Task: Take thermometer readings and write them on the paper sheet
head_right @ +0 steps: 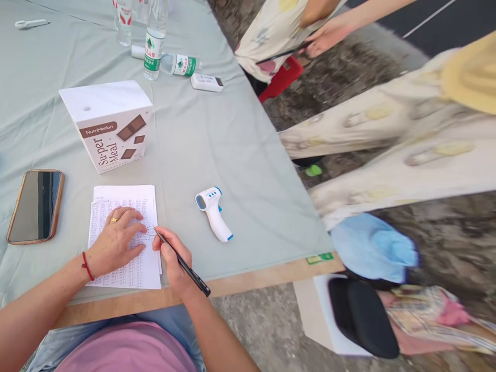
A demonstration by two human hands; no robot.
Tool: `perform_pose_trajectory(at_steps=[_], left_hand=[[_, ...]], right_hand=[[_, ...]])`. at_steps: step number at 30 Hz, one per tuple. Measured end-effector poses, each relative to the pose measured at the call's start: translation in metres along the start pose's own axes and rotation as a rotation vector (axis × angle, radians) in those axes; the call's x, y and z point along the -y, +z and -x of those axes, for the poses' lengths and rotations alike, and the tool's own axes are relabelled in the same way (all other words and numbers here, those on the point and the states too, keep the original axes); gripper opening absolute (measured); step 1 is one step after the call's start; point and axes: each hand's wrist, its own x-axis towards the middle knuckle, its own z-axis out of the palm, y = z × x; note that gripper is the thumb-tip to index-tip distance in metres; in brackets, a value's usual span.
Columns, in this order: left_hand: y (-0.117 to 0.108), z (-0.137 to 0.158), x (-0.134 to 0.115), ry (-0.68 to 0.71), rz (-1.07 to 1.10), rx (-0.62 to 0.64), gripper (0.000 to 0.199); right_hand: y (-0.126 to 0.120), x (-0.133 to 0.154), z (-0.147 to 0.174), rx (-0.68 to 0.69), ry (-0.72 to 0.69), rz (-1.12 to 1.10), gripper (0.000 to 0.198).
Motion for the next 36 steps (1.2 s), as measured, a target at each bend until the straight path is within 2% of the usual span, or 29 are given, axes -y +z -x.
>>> perform_pose_trajectory(at_steps=[7,13,18,24,36], left_hand=[[0.000,0.000,0.000,-0.025,-0.013,0.012,0.021],[0.001,0.000,0.000,-0.019,-0.026,0.006,0.020],[0.001,0.000,0.000,-0.035,0.004,0.010,0.021],[0.002,0.000,0.000,-0.038,0.019,0.005,0.020],[0.002,0.000,-0.001,-0.047,0.024,0.009,0.019]], right_hand=[[0.006,0.000,-0.002,-0.121,0.120,0.190,0.015],[0.012,0.004,-0.005,-0.129,0.019,0.389,0.008],[0.014,0.005,-0.008,-0.123,0.002,0.436,0.002],[0.014,0.003,-0.007,-0.061,-0.049,0.447,0.008],[0.014,0.000,-0.005,-0.025,-0.053,0.493,0.010]])
